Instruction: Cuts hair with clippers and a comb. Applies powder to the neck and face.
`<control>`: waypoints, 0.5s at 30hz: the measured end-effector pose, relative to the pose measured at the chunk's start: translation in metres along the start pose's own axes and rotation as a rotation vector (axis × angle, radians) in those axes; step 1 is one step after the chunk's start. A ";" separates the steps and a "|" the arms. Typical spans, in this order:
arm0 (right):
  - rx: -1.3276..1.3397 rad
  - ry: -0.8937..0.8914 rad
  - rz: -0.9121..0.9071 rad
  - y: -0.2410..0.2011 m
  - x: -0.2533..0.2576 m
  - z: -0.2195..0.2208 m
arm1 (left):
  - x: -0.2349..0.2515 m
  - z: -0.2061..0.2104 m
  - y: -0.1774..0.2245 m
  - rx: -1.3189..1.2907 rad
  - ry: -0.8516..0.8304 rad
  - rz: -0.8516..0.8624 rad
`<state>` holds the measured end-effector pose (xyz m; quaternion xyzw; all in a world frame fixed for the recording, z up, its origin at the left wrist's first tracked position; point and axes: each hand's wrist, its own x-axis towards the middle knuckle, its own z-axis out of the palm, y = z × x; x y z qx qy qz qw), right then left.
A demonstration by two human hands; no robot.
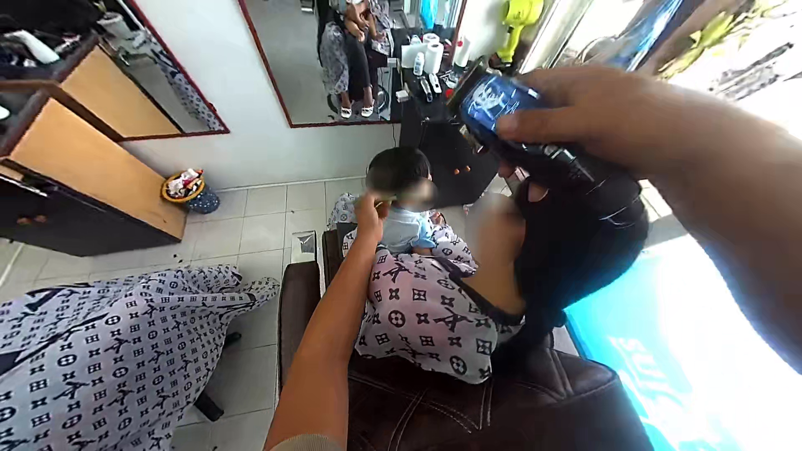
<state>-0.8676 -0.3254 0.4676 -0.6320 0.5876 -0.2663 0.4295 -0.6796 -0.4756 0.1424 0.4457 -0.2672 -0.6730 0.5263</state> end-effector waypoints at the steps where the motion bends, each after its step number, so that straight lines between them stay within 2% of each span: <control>1: -0.020 -0.018 0.031 0.001 0.005 -0.004 | -0.006 -0.013 -0.002 0.027 -0.082 -0.029; 5: -0.089 -0.065 0.147 0.009 0.038 -0.007 | -0.023 -0.070 0.005 0.042 -0.338 -0.180; 8: -0.122 -0.089 0.195 0.029 0.081 0.002 | -0.006 -0.080 -0.003 -0.030 -0.362 -0.189; 12: -0.244 -0.121 0.316 0.060 0.125 0.026 | 0.017 -0.085 -0.016 -0.294 -0.432 -0.102; 15: -0.418 -0.181 0.354 0.060 0.147 0.035 | 0.030 -0.090 -0.019 -0.186 -0.415 -0.115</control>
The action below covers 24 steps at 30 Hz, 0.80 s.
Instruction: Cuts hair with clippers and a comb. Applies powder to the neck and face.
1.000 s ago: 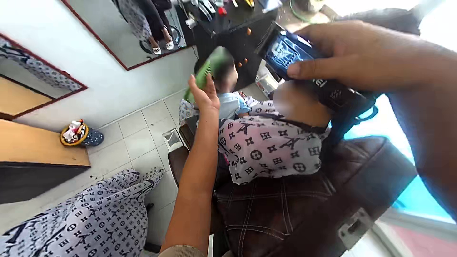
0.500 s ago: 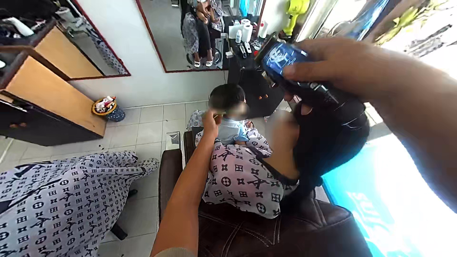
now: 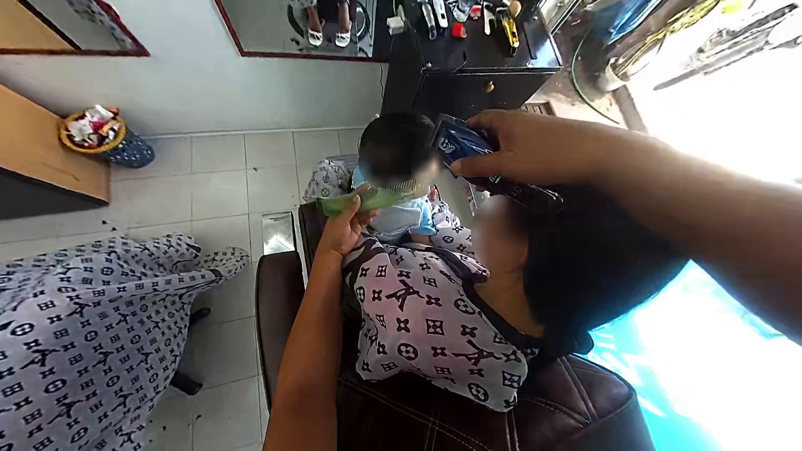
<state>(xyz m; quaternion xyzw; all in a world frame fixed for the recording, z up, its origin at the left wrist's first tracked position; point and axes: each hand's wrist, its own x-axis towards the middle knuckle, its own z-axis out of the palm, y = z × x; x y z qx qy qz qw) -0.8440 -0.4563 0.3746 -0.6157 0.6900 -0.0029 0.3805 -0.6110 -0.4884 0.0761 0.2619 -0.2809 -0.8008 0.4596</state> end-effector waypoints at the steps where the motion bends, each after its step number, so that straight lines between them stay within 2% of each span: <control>1: -0.011 -0.009 0.009 -0.008 0.004 0.000 | 0.001 -0.001 -0.001 0.013 0.010 -0.007; 8: -0.014 -0.004 0.132 -0.038 0.039 0.005 | 0.010 0.007 0.001 -0.081 -0.014 0.090; 14: -0.164 -0.059 0.176 -0.029 0.052 0.032 | 0.007 0.013 0.005 -0.116 -0.028 0.147; 19: -0.361 -0.089 0.179 -0.014 0.048 0.037 | 0.006 0.012 0.005 -0.139 -0.110 0.203; 24: -0.336 -0.078 0.171 0.001 0.045 0.039 | 0.000 0.015 0.004 -0.145 -0.159 0.233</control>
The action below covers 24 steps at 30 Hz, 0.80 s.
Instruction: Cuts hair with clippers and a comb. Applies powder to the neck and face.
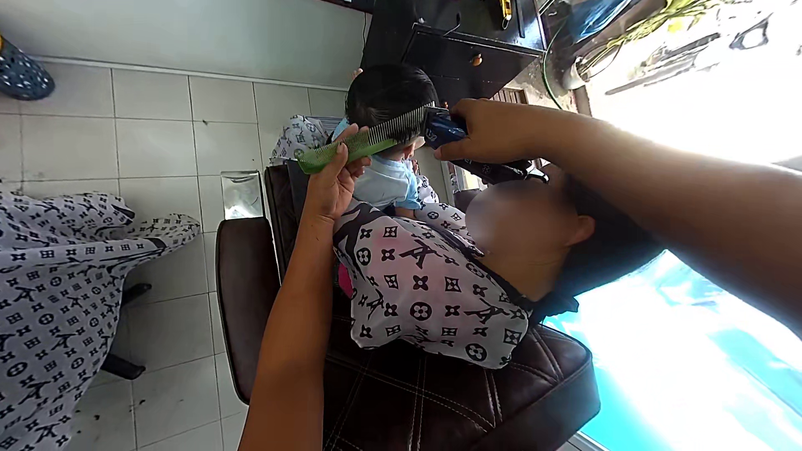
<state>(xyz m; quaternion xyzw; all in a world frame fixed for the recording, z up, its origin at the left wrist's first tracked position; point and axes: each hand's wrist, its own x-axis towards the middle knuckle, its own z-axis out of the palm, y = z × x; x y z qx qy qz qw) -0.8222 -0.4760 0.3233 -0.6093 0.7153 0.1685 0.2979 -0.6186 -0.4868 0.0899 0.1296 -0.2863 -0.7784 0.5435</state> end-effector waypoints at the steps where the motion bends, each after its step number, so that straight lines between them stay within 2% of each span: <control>1: 0.003 -0.001 -0.010 0.000 -0.002 0.002 | -0.002 0.001 0.000 0.000 -0.003 0.004; 7: -0.056 0.022 -0.123 -0.013 -0.010 0.029 | -0.015 -0.002 -0.001 0.057 -0.068 0.000; 11: 0.017 0.038 -0.086 0.005 -0.011 0.032 | -0.015 -0.017 0.002 0.273 0.042 -0.136; 14: 0.091 0.040 -0.040 0.025 0.002 0.029 | -0.009 -0.015 -0.002 0.185 0.093 -0.094; 17: 0.142 0.037 -0.026 0.028 0.008 0.031 | -0.008 -0.011 -0.003 0.071 0.027 0.000; 20: 0.161 0.049 -0.105 0.015 0.007 0.038 | -0.010 -0.013 -0.001 0.049 -0.052 0.049; 24: 0.101 0.022 -0.170 0.002 0.002 0.047 | -0.017 -0.025 0.003 0.112 -0.038 -0.054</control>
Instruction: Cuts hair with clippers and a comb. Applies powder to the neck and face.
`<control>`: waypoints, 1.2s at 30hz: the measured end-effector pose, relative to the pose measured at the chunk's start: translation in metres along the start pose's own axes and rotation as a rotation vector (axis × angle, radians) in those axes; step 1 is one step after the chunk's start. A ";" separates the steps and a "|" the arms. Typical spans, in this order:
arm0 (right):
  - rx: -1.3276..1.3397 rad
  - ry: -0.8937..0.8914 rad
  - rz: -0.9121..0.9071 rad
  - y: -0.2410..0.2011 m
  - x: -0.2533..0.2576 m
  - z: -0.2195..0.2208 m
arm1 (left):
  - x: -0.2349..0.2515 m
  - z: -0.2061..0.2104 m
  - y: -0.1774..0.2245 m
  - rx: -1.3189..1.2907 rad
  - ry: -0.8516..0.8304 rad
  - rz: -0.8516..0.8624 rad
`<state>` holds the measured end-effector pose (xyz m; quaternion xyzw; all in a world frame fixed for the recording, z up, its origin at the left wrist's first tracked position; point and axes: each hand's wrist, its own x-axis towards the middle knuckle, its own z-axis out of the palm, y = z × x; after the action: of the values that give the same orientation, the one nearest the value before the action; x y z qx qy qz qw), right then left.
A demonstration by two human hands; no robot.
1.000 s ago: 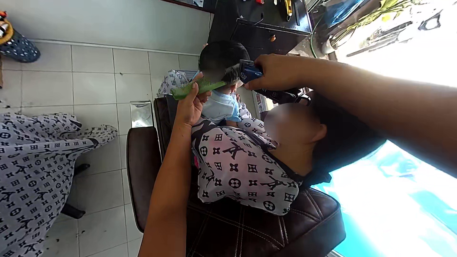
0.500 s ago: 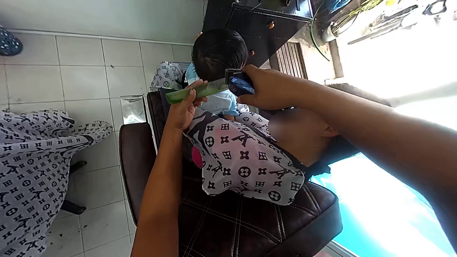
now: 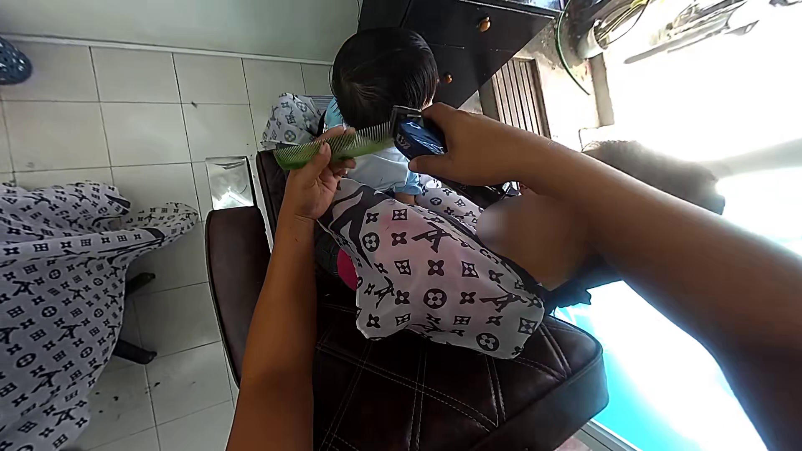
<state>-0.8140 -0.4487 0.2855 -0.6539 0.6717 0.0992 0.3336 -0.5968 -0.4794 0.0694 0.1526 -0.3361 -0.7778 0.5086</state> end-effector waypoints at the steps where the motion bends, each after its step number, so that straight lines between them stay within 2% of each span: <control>1: 0.020 0.000 0.015 0.004 -0.001 -0.001 | 0.001 -0.006 0.000 0.026 0.042 -0.053; 4: 0.149 0.003 0.105 0.014 -0.003 -0.009 | 0.006 -0.020 -0.002 0.022 0.144 -0.089; 7: 0.255 0.004 0.166 0.015 0.001 -0.010 | 0.015 -0.017 0.003 -0.035 0.102 -0.010; 13: 0.061 0.047 0.034 -0.016 0.011 0.008 | 0.014 -0.018 0.015 -0.072 -0.022 0.088; 16: -0.026 0.044 0.022 -0.020 0.006 0.013 | 0.008 -0.038 0.009 -0.059 -0.048 0.006; 20: 0.081 0.061 0.123 0.001 0.001 0.010 | 0.011 -0.054 0.003 -0.023 0.064 -0.151; 24: 0.123 0.081 0.142 0.004 0.007 0.015 | 0.024 -0.042 0.009 -0.068 0.009 -0.027; 28: 0.042 0.105 0.058 -0.024 0.014 0.029 | 0.022 -0.036 0.019 -0.077 -0.091 0.064; 31: -0.042 0.083 0.022 -0.027 0.007 0.037 | 0.011 -0.048 0.016 -0.004 -0.094 0.002; 34: -0.032 0.109 0.067 -0.005 -0.001 0.036 | 0.007 -0.068 0.008 0.086 -0.033 -0.131; 36: -0.013 0.122 0.101 0.005 -0.001 0.038 | 0.007 -0.069 0.003 0.077 0.002 -0.139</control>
<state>-0.8067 -0.4250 0.2557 -0.6260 0.7223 0.0804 0.2826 -0.5575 -0.5121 0.0218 0.1960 -0.3538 -0.7975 0.4477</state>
